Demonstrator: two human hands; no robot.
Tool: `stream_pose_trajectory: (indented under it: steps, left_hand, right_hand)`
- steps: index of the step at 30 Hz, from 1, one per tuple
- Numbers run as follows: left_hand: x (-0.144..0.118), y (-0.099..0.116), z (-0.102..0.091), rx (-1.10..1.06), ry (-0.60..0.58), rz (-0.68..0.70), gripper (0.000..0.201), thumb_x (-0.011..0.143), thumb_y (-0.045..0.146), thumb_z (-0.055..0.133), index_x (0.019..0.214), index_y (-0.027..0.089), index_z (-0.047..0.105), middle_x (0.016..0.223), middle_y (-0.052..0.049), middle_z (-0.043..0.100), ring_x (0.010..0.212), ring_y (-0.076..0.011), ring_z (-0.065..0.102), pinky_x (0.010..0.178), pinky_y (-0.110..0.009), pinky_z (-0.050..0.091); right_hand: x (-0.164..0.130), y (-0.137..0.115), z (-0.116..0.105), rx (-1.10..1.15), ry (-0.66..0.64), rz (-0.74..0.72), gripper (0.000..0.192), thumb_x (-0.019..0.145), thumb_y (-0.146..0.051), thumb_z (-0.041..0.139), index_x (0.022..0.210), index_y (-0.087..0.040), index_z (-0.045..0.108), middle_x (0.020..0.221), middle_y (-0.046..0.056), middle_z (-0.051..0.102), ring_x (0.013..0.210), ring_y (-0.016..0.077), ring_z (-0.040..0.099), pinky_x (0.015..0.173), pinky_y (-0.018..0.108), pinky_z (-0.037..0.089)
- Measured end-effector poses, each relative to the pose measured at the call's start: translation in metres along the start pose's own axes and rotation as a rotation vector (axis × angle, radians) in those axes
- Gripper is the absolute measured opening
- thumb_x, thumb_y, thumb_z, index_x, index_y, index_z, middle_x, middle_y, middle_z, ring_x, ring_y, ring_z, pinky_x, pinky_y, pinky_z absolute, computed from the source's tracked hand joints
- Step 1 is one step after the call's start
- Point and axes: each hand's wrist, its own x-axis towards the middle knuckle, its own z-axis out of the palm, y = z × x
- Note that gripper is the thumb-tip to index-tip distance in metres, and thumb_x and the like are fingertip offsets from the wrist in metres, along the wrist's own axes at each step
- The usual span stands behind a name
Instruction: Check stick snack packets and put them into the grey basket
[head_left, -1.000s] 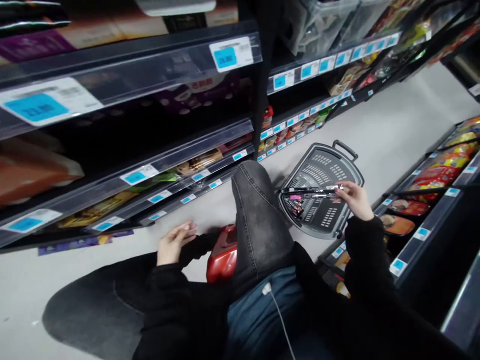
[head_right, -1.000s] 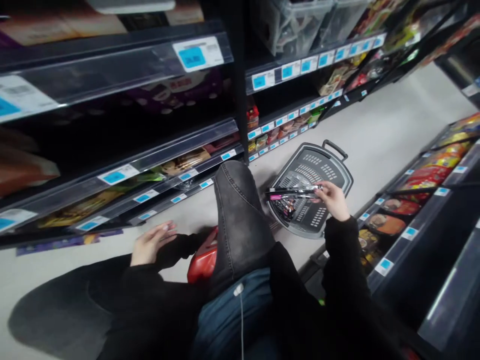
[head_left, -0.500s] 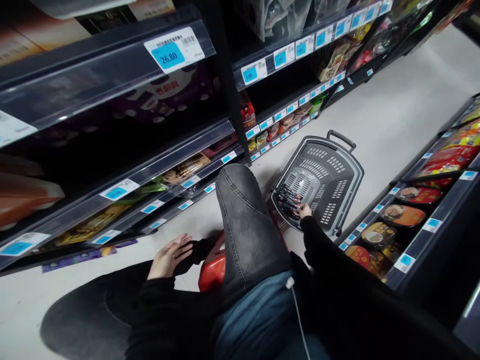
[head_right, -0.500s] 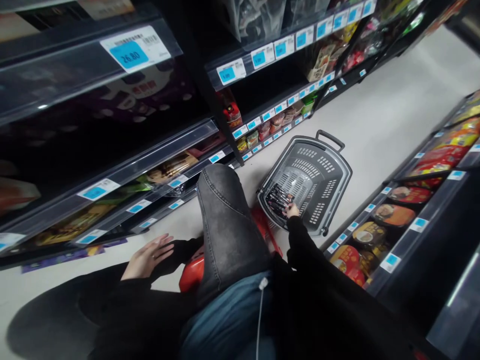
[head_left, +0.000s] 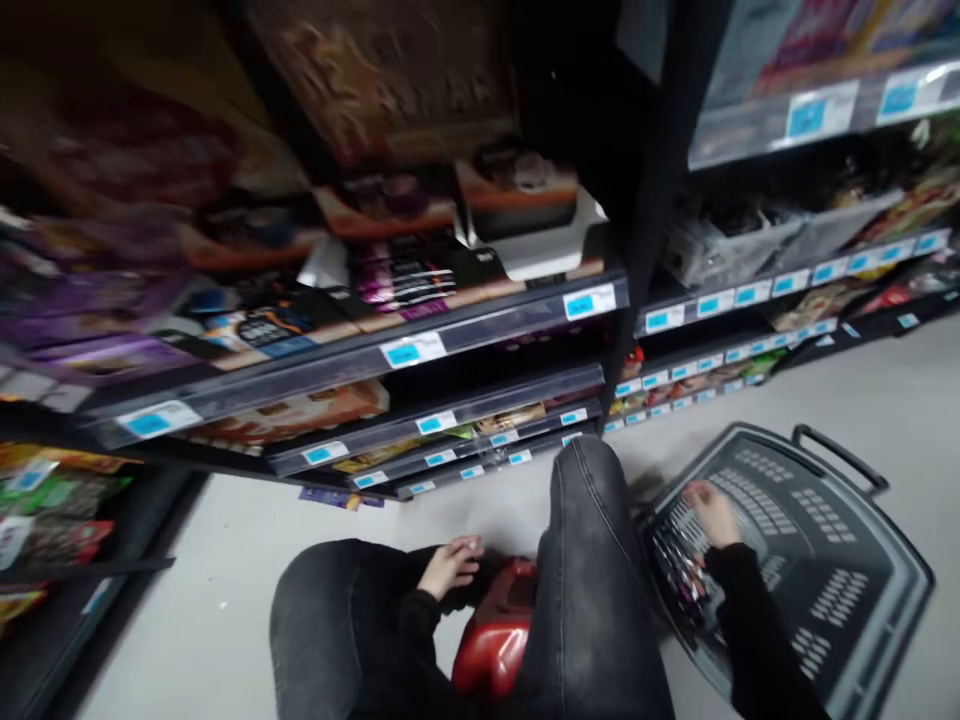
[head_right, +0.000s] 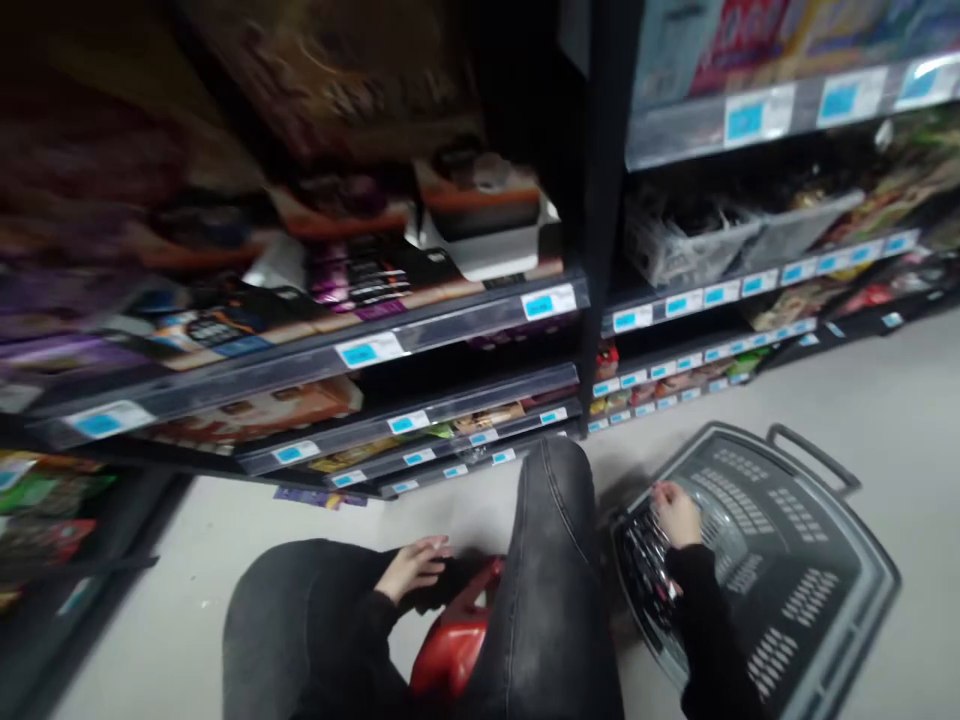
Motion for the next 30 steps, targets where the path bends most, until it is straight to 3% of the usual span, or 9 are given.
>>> stream_pose_trajectory:
  steps: [2,5,6,9,12,15,19,25,30]
  left_hand:
    - [0.005,-0.002,0.001,0.082,-0.008,0.011,0.042,0.073,0.038,0.054,0.108,0.015,0.053,0.108,-0.013,0.063,0.074,-0.0157,0.063,0.067,-0.028,0.049]
    - [0.011,-0.008,0.004,0.281,-0.013,0.075,0.038,0.078,0.032,0.045,0.111,0.014,0.052,0.105,-0.011,0.064,0.077,-0.0168,0.063,0.067,-0.029,0.048]
    - [0.013,-0.011,0.006,0.372,-0.002,0.122,0.037,0.079,0.03,0.044,0.111,0.014,0.053,0.103,-0.011,0.065,0.08,-0.0178,0.063,0.069,-0.029,0.048]
    - [0.015,-0.021,0.01,0.67,0.033,0.274,0.034,0.076,0.023,0.046,0.107,0.014,0.058,0.098,-0.011,0.067,0.091,-0.0208,0.062,0.081,-0.031,0.045]
    - [0.016,-0.032,0.015,0.874,0.01,0.299,0.036,0.071,0.018,0.05,0.106,0.014,0.06,0.098,-0.013,0.067,0.097,-0.0238,0.06,0.085,-0.033,0.043]
    - [0.015,-0.04,0.018,0.888,-0.006,0.283,0.037,0.068,0.019,0.053,0.103,0.013,0.062,0.099,-0.016,0.066,0.098,-0.0274,0.06,0.085,-0.036,0.043]
    - [0.015,-0.043,0.018,0.836,0.012,0.291,0.037,0.064,0.019,0.055,0.099,0.009,0.064,0.101,-0.021,0.064,0.099,-0.0336,0.059,0.083,-0.044,0.043]
    - [0.01,-0.042,0.019,0.713,0.045,0.38,0.031,0.063,0.018,0.056,0.092,0.01,0.065,0.094,-0.022,0.064,0.096,-0.037,0.058,0.081,-0.049,0.042]
    - [0.009,-0.043,0.021,0.638,0.042,0.429,0.03,0.063,0.02,0.059,0.09,0.011,0.067,0.088,-0.02,0.064,0.092,-0.0388,0.059,0.079,-0.05,0.042]
  right_hand:
    - [0.039,-0.069,-0.005,-0.003,0.147,0.022,0.022,0.082,-0.038,0.041,0.079,-0.021,0.055,0.067,0.005,0.063,0.058,0.0205,0.062,0.051,0.034,0.05]
    - [0.086,-0.204,-0.003,-0.018,0.09,-0.365,0.019,0.082,-0.036,0.046,0.087,-0.022,0.058,0.081,0.005,0.065,0.073,0.0196,0.062,0.068,0.033,0.049]
    - [0.102,-0.249,0.005,-0.031,0.008,-0.525,0.019,0.082,-0.034,0.046,0.089,-0.022,0.059,0.084,0.005,0.065,0.076,0.0189,0.061,0.072,0.032,0.048]
    - [0.152,-0.36,0.052,-0.226,-0.164,-0.859,0.019,0.084,-0.027,0.045,0.095,-0.019,0.059,0.091,0.007,0.064,0.085,0.0197,0.058,0.081,0.033,0.045]
    - [0.197,-0.425,0.113,-0.502,-0.218,-0.969,0.024,0.081,-0.017,0.046,0.103,-0.013,0.056,0.102,0.013,0.06,0.095,0.0234,0.056,0.084,0.035,0.042]
    - [0.224,-0.454,0.162,-0.683,-0.269,-0.972,0.028,0.081,-0.014,0.046,0.107,-0.008,0.054,0.104,0.019,0.058,0.095,0.0253,0.056,0.082,0.036,0.042]
    - [0.233,-0.466,0.197,-0.76,-0.318,-0.933,0.033,0.078,-0.024,0.054,0.107,-0.008,0.054,0.108,0.019,0.057,0.1,0.0251,0.053,0.086,0.036,0.04]
    - [0.229,-0.464,0.211,-0.731,-0.212,-0.935,0.027,0.075,-0.021,0.055,0.101,-0.014,0.06,0.107,0.016,0.057,0.106,0.0315,0.044,0.088,0.047,0.036]
    - [0.23,-0.471,0.197,-0.587,-0.038,-0.945,0.03,0.078,-0.017,0.048,0.105,-0.013,0.058,0.108,0.017,0.052,0.103,0.0305,0.045,0.085,0.047,0.039]
